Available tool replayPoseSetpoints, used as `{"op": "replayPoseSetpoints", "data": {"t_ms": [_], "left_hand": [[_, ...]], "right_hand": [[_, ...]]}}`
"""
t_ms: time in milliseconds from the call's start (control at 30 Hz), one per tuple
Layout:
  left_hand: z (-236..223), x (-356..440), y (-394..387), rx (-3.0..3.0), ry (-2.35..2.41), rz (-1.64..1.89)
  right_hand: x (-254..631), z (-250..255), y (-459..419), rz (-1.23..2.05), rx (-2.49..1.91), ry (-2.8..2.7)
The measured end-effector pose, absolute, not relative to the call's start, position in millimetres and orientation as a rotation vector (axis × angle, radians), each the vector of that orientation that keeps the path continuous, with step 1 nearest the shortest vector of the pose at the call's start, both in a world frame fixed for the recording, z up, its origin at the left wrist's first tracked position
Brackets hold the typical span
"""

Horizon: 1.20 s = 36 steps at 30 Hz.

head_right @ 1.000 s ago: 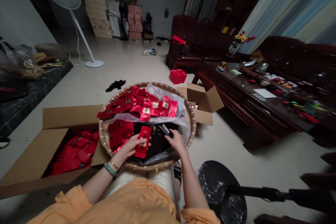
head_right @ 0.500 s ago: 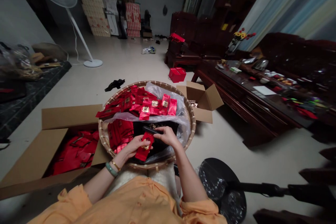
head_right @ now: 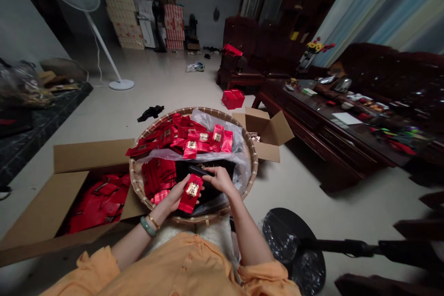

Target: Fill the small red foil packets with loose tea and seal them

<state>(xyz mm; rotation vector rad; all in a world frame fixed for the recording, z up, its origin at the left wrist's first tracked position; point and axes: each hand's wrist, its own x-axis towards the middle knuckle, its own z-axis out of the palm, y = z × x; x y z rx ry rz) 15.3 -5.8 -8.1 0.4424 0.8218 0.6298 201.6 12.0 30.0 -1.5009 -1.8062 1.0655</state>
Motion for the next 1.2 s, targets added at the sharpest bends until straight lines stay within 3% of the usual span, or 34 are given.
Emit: {"op": "replayPoseSetpoints", "data": {"t_ms": [567, 700, 900, 1200], "left_hand": [[-5, 13, -4, 0.472, 0.805, 0.618], [-3, 11, -1, 0.430, 0.751, 0.619], [8, 14, 11, 0.564, 0.704, 0.898], [14, 24, 21, 0.678, 0.756, 0.927]], "right_hand": [[217, 27, 15, 1.268, -1.484, -1.714], [211, 28, 14, 1.224, -1.516, -1.709], [203, 35, 12, 1.208, -1.502, -1.732], [198, 36, 15, 1.020, -1.567, -1.838]]}}
